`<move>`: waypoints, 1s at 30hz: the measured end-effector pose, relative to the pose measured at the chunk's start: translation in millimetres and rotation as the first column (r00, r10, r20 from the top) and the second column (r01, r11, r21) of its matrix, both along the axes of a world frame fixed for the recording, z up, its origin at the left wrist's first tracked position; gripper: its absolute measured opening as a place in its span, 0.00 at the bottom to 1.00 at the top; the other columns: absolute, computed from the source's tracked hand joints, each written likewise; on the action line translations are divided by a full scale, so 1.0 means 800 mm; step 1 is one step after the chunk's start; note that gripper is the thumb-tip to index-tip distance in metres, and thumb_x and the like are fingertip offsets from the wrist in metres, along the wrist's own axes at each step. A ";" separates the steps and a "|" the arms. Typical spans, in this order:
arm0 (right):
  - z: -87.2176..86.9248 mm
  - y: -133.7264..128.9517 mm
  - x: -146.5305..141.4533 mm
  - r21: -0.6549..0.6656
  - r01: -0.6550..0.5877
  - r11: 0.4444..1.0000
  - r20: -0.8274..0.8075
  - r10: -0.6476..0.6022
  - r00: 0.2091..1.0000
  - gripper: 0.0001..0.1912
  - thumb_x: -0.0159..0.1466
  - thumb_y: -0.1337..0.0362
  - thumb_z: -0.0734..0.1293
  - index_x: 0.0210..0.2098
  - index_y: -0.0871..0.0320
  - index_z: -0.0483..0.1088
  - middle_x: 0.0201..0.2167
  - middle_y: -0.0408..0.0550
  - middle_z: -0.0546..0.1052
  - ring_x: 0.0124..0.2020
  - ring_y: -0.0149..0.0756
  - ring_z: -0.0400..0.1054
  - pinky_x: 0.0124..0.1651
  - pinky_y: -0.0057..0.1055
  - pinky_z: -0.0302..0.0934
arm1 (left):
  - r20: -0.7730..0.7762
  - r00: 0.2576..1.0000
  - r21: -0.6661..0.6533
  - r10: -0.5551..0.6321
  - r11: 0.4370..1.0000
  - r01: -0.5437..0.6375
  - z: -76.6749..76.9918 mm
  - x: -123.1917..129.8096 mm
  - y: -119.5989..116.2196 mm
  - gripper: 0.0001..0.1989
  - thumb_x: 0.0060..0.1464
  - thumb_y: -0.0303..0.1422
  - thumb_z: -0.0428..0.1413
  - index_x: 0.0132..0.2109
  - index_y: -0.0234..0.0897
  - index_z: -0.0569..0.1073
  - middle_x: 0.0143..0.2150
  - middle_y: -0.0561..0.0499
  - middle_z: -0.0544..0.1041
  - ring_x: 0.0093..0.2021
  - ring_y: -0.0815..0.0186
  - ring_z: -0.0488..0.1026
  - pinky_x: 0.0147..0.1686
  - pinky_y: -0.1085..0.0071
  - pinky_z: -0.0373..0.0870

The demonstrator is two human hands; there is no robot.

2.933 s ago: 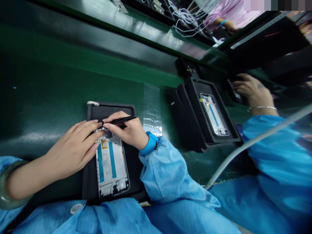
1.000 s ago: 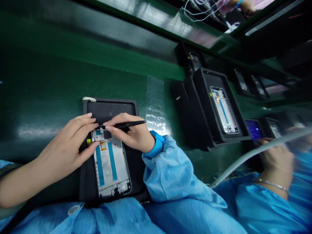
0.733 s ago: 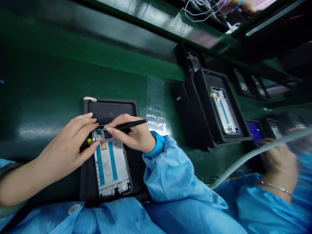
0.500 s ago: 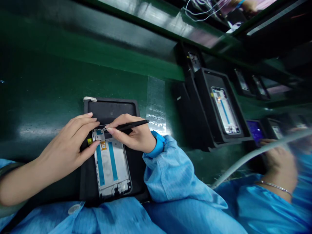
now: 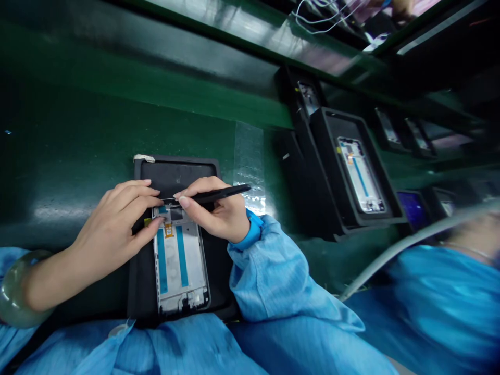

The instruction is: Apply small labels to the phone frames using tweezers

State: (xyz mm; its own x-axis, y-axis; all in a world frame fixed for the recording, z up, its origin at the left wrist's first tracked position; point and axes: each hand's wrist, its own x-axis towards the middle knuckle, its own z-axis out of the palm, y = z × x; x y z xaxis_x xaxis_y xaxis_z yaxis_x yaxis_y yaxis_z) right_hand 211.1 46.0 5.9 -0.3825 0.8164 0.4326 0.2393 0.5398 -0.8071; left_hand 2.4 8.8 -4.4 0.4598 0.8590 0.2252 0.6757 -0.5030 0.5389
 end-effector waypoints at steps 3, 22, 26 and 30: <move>0.001 -0.001 0.000 0.013 -0.001 1.000 0.009 0.001 1.000 0.03 0.60 0.67 0.67 0.35 0.58 0.70 0.31 0.44 0.77 0.32 0.29 0.72 0.37 0.27 0.68 | 0.022 0.999 -0.018 0.022 1.000 -0.022 0.000 0.001 0.000 0.10 0.57 0.35 0.53 0.46 0.38 0.70 0.49 0.46 0.72 0.58 0.56 0.63 0.56 0.53 0.63; -0.003 0.003 -0.001 0.003 0.016 1.000 0.016 -0.017 1.000 0.04 0.59 0.67 0.68 0.35 0.59 0.71 0.33 0.45 0.77 0.33 0.30 0.73 0.38 0.27 0.68 | 0.096 0.983 -0.098 0.157 0.984 -0.148 0.001 0.017 0.007 0.06 0.57 0.32 0.51 0.37 0.41 0.74 0.43 0.51 0.75 0.53 0.59 0.66 0.53 0.52 0.62; -0.004 0.004 -0.002 -0.004 0.002 1.000 0.021 -0.002 1.000 0.05 0.59 0.67 0.68 0.36 0.60 0.71 0.34 0.45 0.77 0.35 0.29 0.73 0.39 0.26 0.68 | 0.102 0.983 -0.094 0.152 0.985 -0.143 0.001 0.016 0.007 0.07 0.57 0.32 0.51 0.37 0.41 0.74 0.44 0.50 0.75 0.53 0.59 0.66 0.53 0.52 0.63; -0.003 0.004 -0.004 -0.038 0.015 0.999 0.053 -0.013 0.999 0.05 0.60 0.65 0.68 0.37 0.59 0.71 0.34 0.44 0.77 0.35 0.29 0.73 0.39 0.25 0.67 | 0.098 0.984 -0.091 0.152 0.985 -0.143 0.002 0.016 0.007 0.07 0.58 0.32 0.51 0.37 0.41 0.73 0.43 0.50 0.75 0.53 0.59 0.66 0.54 0.52 0.63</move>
State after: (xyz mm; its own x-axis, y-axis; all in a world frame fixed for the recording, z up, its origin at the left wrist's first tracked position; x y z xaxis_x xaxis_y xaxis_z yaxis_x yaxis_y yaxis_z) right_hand 208.2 49.0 3.5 -0.3922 0.8374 0.3807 0.2893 0.5052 -0.8131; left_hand 14.8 14.2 -3.0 0.3044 0.9335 0.1895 0.6773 -0.3520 0.6460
